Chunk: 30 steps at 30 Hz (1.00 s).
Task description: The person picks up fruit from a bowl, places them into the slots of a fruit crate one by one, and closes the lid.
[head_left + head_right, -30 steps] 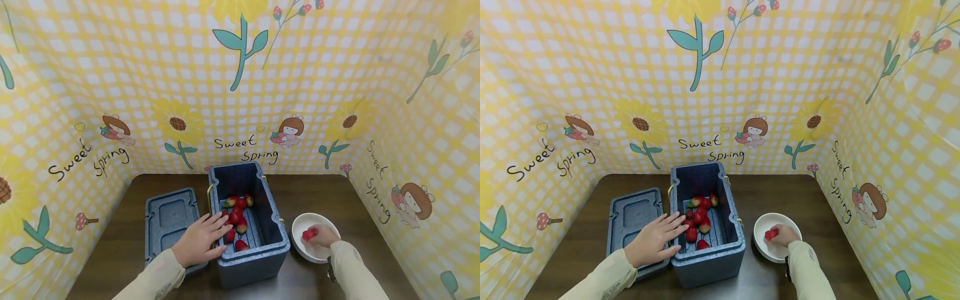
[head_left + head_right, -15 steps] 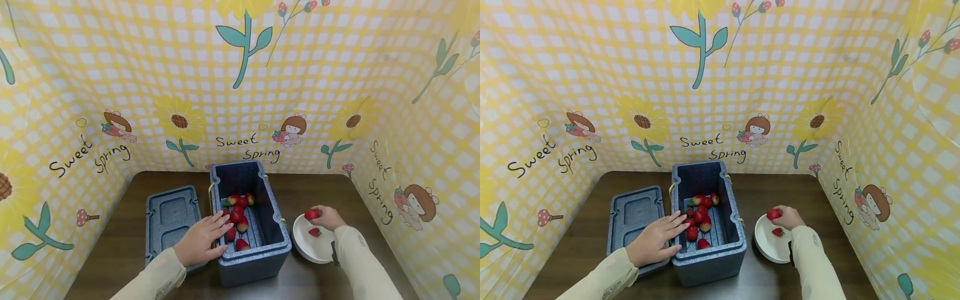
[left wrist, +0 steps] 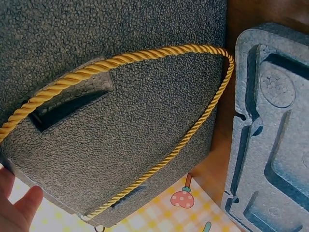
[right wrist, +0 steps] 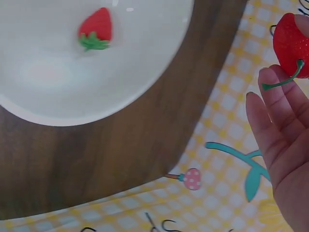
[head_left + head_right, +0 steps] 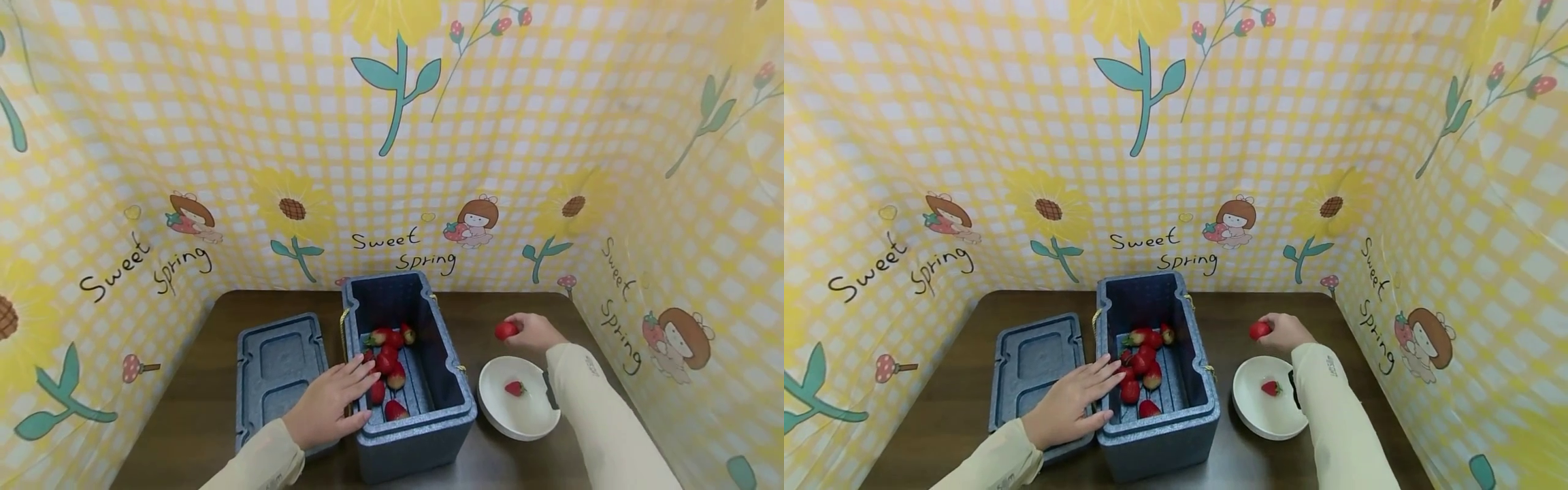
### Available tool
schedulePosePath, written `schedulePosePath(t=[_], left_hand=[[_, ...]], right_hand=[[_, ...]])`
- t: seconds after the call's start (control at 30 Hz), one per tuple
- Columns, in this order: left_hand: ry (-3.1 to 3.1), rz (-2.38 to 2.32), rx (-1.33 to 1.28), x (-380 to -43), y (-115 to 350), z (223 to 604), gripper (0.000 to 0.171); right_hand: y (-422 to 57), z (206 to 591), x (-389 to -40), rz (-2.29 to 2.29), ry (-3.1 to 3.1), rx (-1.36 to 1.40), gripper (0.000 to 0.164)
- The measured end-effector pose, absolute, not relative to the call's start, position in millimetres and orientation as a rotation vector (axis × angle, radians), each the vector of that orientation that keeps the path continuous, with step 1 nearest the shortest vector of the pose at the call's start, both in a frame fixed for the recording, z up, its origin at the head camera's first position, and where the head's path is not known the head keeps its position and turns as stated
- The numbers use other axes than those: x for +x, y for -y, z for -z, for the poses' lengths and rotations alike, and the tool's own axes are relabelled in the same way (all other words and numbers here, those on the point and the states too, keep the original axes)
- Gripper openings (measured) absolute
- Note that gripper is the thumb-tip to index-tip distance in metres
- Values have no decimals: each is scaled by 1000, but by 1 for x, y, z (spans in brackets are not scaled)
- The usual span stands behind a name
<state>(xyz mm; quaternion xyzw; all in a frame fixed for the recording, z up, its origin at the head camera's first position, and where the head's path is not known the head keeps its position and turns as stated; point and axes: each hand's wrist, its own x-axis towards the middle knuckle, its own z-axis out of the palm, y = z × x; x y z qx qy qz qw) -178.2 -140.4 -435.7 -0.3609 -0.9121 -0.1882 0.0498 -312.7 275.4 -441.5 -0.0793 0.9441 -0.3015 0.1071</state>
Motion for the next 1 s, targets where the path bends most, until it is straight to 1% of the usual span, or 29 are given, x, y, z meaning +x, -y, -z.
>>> schedulePosePath(t=[0.23, 0.4, 0.8, 1.0], left_hand=[[2770, 563, -1117, -181, 141, 433, 55], [2789, 584, -1108, -180, 141, 434, 55], [2827, 619, -1080, -177, 139, 436, 55], [2796, 608, -1084, -180, 138, 436, 53]], right_hand=[[-268, 417, -326, 858, -2818, -375, 44], [-263, 401, -331, 822, -2840, -422, 44], [-238, 359, -334, 805, -2855, -463, 44], [-220, 347, -339, 777, -2914, -470, 40]])
